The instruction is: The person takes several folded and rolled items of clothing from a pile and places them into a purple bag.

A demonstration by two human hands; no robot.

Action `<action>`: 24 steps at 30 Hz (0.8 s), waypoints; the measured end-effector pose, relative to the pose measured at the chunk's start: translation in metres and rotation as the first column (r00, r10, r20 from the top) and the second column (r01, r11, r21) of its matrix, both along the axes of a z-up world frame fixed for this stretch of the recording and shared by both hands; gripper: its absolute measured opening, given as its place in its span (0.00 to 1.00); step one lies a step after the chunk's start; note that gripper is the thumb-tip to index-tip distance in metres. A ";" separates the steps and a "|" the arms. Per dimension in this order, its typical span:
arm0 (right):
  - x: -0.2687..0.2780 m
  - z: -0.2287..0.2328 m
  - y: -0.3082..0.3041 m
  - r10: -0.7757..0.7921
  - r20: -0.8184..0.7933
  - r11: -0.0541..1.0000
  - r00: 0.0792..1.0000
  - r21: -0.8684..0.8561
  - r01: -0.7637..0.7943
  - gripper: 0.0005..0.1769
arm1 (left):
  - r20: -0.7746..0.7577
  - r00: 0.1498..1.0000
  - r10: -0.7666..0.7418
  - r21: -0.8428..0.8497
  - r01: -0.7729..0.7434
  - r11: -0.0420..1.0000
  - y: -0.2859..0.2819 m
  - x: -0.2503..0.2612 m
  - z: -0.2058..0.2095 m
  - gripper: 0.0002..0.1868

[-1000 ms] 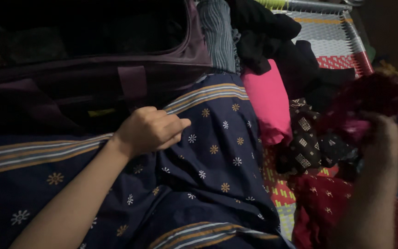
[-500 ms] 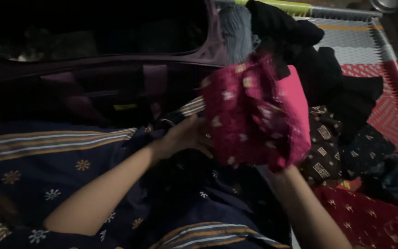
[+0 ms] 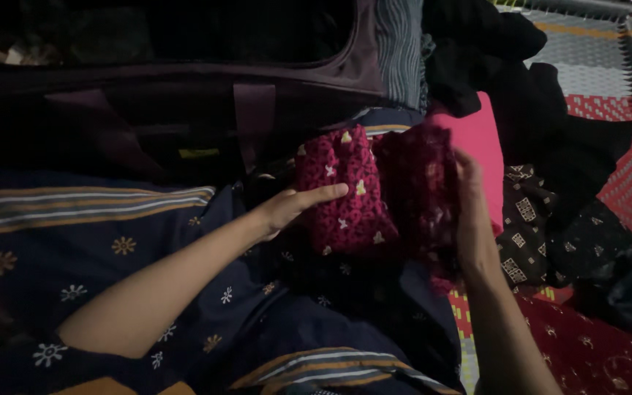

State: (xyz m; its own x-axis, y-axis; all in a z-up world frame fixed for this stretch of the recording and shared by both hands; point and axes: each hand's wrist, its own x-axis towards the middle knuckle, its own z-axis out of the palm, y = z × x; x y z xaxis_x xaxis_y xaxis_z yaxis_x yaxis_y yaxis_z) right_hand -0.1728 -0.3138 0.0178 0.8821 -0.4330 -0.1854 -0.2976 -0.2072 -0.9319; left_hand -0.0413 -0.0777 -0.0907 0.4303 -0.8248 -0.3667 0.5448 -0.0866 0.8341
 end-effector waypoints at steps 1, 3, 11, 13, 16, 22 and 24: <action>0.000 0.011 0.009 0.043 0.109 0.991 0.993 0.122 -0.056 0.48 | -0.008 1.000 0.002 0.001 -0.002 1.000 0.000 0.001 0.001 0.43; 0.005 0.021 0.019 0.114 0.004 0.992 0.993 -0.063 -0.113 0.51 | -0.027 1.000 0.006 0.076 -0.004 0.997 0.000 0.001 0.001 0.45; 0.011 0.010 -0.026 0.030 -0.279 0.985 0.960 -0.156 -0.076 0.50 | -0.098 0.991 0.086 0.066 -0.080 0.995 -0.002 0.003 0.000 0.48; 0.004 0.028 -0.044 0.046 -0.247 0.980 0.968 -0.179 -0.092 0.39 | -0.187 0.975 0.122 0.047 -0.115 0.992 -0.002 0.004 0.004 0.48; 0.002 0.062 -0.072 -0.120 -0.420 0.953 0.899 -0.302 -0.014 0.30 | -0.431 0.895 0.117 -0.139 -0.194 0.971 -0.002 0.004 0.001 0.46; 0.008 0.082 -0.129 -0.184 -0.346 0.939 0.920 -0.340 0.060 0.30 | -0.495 0.867 0.053 -0.193 -0.169 0.967 -0.001 0.010 -0.025 0.54; 0.008 0.062 -0.140 -0.164 -0.216 0.957 0.963 -0.273 0.101 0.31 | -0.379 0.925 0.032 -0.265 -0.142 0.954 -0.001 0.010 -0.014 0.52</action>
State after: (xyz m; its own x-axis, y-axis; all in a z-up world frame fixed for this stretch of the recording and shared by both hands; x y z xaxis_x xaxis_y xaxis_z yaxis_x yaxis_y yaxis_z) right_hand -0.1648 -0.4539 0.0798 0.7587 -0.6032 -0.2461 -0.5415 -0.3739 -0.7530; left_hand -0.0317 -0.0787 -0.1051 0.3855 -0.8826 -0.2693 0.8105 0.1844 0.5559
